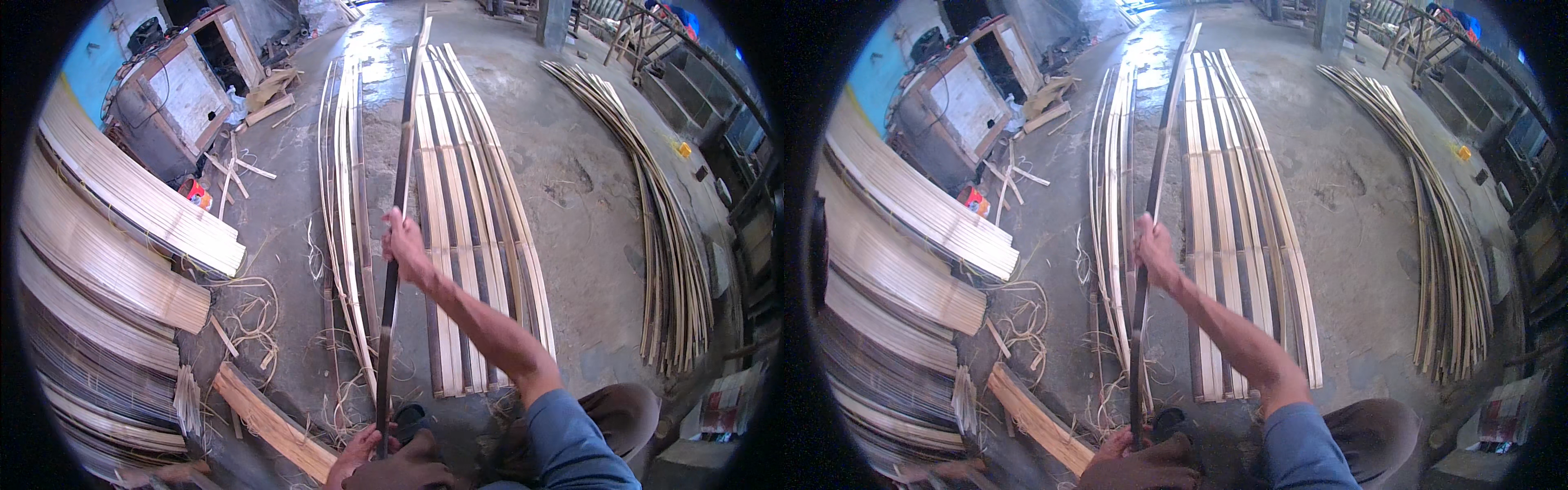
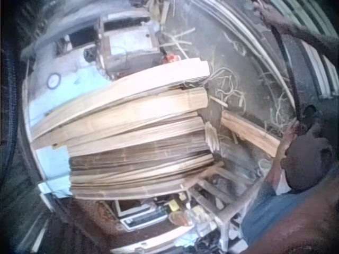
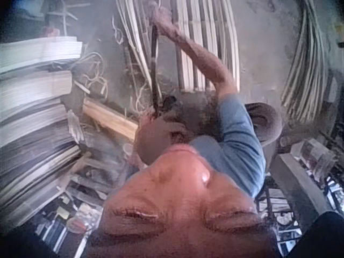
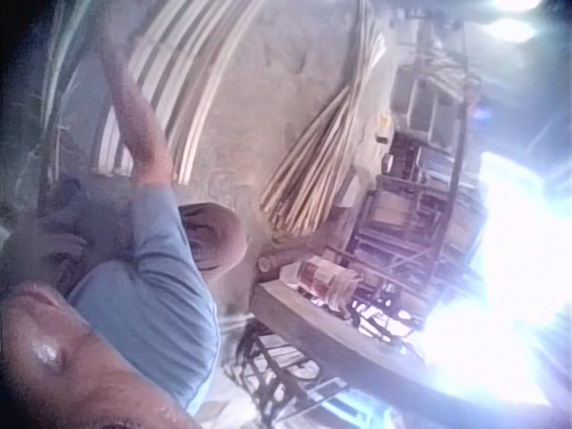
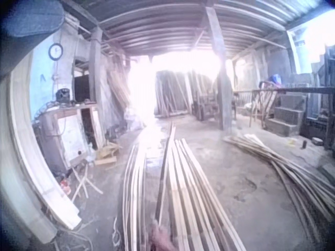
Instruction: The person sits on the floor and repeatedly picks up thin wooden strips, inspects them, and places them into a growing stack. The person handles the strips one at a time, aligning them carefully.
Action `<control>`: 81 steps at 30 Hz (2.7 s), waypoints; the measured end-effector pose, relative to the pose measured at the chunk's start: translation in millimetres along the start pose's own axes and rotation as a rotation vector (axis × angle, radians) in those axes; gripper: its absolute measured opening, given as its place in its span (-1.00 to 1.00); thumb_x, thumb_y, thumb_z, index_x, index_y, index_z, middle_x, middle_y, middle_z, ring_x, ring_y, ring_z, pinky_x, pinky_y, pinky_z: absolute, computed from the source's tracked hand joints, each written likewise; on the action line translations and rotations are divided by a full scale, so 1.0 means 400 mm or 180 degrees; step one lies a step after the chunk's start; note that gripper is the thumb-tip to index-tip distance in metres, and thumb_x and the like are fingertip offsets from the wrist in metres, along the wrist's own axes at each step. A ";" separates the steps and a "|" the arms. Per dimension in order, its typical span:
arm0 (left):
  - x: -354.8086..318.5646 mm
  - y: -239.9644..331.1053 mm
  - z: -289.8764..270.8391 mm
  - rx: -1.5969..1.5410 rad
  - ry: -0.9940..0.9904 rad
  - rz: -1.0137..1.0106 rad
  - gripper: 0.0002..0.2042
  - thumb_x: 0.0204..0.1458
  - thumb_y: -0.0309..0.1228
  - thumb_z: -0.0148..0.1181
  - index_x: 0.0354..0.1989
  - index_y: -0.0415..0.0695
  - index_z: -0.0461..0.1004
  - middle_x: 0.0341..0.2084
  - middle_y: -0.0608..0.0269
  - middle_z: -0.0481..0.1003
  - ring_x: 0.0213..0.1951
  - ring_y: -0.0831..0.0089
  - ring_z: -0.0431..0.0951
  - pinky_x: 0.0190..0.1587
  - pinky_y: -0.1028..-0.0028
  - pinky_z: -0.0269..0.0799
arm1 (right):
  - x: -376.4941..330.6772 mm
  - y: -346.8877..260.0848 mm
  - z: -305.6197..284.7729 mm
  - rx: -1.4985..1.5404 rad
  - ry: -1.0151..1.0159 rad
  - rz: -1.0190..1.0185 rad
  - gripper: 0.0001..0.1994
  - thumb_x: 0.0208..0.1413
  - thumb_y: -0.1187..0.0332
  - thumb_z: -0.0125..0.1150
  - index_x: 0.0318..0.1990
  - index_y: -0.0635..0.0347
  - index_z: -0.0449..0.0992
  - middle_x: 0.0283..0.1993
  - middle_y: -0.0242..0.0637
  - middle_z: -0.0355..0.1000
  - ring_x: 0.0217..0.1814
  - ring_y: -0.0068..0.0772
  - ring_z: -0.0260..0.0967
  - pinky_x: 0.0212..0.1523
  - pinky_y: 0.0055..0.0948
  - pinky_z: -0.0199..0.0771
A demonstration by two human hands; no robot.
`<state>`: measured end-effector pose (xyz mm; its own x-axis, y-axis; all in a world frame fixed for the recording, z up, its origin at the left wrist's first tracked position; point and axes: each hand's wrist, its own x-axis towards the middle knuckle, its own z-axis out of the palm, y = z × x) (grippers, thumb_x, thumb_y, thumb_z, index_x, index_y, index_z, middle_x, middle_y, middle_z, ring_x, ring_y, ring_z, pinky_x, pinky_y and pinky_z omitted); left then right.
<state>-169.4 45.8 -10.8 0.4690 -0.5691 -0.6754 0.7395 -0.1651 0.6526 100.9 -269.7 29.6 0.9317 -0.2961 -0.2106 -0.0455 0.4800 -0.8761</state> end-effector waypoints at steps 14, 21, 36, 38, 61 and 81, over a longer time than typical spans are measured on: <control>0.279 0.757 0.274 0.0665 0.0765 0.2580 -0.65 0.27 -0.12 0.05 -0.43 -0.15 0.44 -0.70 0.51 0.28 -0.69 0.74 0.19 -0.68 0.64 0.05 | -0.452 -0.027 -0.343 -0.3383 -0.2395 0.0196 -0.18 0.27 -0.28 -0.26 0.38 0.30 0.08 0.34 0.15 0.19 0.38 0.05 0.17 0.39 -0.13 0.12; 0.501 1.024 0.536 0.0825 0.1051 0.3196 -0.64 0.24 -0.11 0.10 -0.47 -0.13 0.42 -0.70 0.46 0.29 -0.69 0.66 0.24 -0.66 0.61 0.14 | -0.659 0.160 -0.242 -0.1475 -0.2742 0.0583 -0.17 0.28 -0.20 -0.14 0.46 0.21 -0.18 0.44 0.11 0.01 0.46 -0.02 0.02 0.38 -0.09 0.11; 0.803 0.879 0.713 0.2862 0.0685 0.2418 -0.53 0.18 -0.13 0.08 0.06 -0.30 0.42 -0.04 -0.02 0.52 0.06 0.23 0.49 0.13 0.33 0.35 | -0.548 -0.049 -0.687 -0.1851 0.1777 -0.0921 -0.70 0.28 0.25 0.11 -0.01 0.34 0.40 -0.33 -0.19 0.41 -0.28 -0.42 0.33 -0.23 -0.36 0.41; 0.846 0.762 0.670 0.3395 0.0598 0.2304 -0.55 0.12 -0.18 0.10 0.02 -0.33 0.46 -0.17 -0.12 0.56 -0.06 0.13 0.56 0.02 0.29 0.43 | -0.548 -0.067 -0.755 -0.1791 0.2082 -0.0832 -0.64 0.28 0.25 0.10 0.09 0.33 0.39 -0.35 -0.24 0.39 -0.29 -0.46 0.30 -0.22 -0.38 0.40; 0.801 0.041 0.505 0.2557 0.1397 0.2003 -0.76 0.16 -0.37 0.02 -0.18 -0.23 0.55 -0.40 -0.08 0.57 -0.31 0.07 0.61 -0.21 0.22 0.48 | -0.619 0.137 -0.811 -0.4018 0.1142 0.0363 -0.68 0.22 0.10 0.13 -0.14 0.20 0.49 -0.36 0.01 0.48 -0.25 0.10 0.46 -0.23 -0.09 0.44; 0.858 -0.052 0.512 0.3049 0.1390 0.2477 -0.86 0.11 -0.38 0.06 -0.37 -0.14 0.52 -0.41 0.03 0.50 -0.25 0.01 0.48 -0.16 0.08 0.37 | -0.670 0.213 -0.789 -0.3142 0.1898 -0.0182 -0.56 0.26 0.20 0.15 0.27 0.03 0.37 -0.61 -0.30 0.12 -0.53 -0.54 0.07 -0.49 -0.43 0.22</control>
<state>-122.7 -311.2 -185.7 0.8657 -0.4980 0.0501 -0.3444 -0.5201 0.7816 -266.6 -410.0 -125.4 0.6351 -0.7658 -0.1007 -0.5159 -0.3235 -0.7932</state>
